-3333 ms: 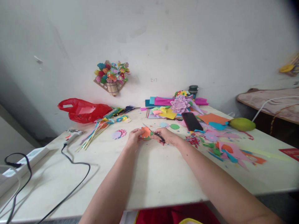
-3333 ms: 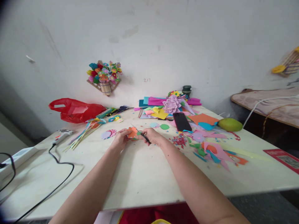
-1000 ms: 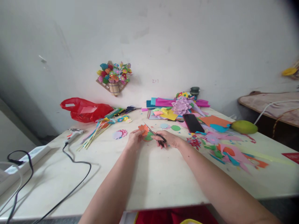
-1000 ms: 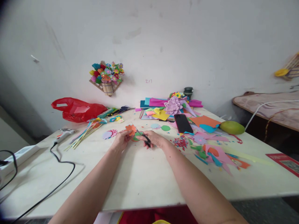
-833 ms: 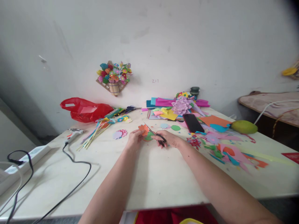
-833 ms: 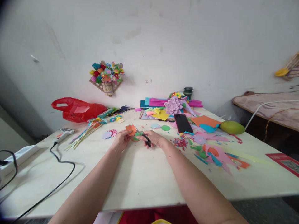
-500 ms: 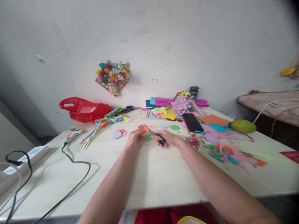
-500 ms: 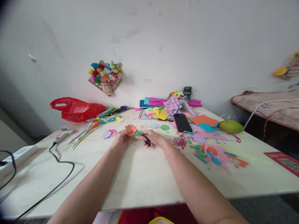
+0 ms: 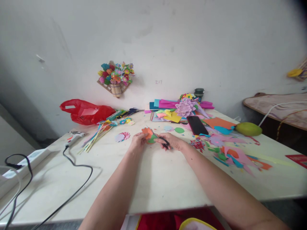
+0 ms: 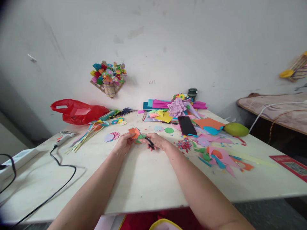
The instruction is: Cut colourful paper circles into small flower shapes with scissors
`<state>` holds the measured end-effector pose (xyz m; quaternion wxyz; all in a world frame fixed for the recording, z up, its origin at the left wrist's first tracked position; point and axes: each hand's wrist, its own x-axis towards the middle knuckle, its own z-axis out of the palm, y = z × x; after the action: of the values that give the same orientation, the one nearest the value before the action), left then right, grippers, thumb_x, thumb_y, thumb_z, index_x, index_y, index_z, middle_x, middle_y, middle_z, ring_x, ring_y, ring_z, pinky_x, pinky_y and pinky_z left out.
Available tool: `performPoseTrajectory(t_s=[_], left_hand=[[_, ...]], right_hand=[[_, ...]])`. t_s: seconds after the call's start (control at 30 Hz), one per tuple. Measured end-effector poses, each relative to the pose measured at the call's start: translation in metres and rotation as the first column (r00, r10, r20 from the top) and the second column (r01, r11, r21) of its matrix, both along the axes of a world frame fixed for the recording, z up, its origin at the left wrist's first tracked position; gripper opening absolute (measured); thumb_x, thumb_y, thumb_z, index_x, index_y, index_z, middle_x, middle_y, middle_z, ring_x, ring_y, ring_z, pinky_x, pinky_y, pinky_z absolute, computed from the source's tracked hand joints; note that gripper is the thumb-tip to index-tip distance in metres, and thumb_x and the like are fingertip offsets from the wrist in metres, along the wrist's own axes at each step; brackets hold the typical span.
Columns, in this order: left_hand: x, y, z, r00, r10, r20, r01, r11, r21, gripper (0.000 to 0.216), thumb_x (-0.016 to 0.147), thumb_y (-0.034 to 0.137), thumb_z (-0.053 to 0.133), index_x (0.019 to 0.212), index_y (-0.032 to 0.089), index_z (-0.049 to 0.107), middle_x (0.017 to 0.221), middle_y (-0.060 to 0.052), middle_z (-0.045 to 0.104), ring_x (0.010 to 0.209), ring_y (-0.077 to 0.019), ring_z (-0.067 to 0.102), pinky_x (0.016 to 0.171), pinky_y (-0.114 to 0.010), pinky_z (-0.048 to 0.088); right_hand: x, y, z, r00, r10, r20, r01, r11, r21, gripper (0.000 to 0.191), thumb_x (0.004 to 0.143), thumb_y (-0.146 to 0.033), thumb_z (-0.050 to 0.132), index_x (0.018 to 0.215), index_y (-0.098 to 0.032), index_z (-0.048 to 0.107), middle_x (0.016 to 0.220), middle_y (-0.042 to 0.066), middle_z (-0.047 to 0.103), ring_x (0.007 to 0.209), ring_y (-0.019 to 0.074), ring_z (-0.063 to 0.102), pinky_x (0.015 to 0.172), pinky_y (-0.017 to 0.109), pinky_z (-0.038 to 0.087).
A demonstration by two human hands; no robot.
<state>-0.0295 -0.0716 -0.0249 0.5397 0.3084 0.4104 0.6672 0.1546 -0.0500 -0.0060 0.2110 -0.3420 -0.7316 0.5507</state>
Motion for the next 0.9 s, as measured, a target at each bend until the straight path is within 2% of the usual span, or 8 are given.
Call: performPoseTrajectory(t_s=[0.33, 0.9], left_hand=[[0.0011, -0.0023, 0.0030, 1.000, -0.002, 0.004, 0.002, 1.000, 0.008, 0.007, 0.058, 0.007, 0.065, 0.064, 0.011, 0.063, 0.065, -0.006, 0.067, 0.057, -0.0138, 0.060, 0.061, -0.027, 0.050], [-0.0033, -0.0015, 0.0030, 0.997, -0.073, 0.007, 0.073, 0.997, 0.014, 0.022, 0.059, 0.008, 0.066, 0.080, 0.009, 0.069, 0.076, -0.007, 0.070, 0.063, -0.0135, 0.063, 0.060, -0.023, 0.052]], right_hand=[[0.0003, -0.0008, 0.0013, 1.000, -0.012, -0.002, 0.012, 1.000, 0.006, 0.031, 0.074, -0.044, 0.064, 0.074, -0.016, 0.050, 0.051, -0.005, 0.053, 0.035, 0.0050, 0.047, 0.029, 0.015, 0.024], [0.0011, 0.0016, 0.0003, 0.999, 0.012, -0.046, -0.012, 1.000, -0.014, 0.023, 0.075, -0.039, 0.056, 0.070, -0.016, 0.051, 0.046, -0.005, 0.050, 0.036, 0.0062, 0.045, 0.030, 0.016, 0.023]])
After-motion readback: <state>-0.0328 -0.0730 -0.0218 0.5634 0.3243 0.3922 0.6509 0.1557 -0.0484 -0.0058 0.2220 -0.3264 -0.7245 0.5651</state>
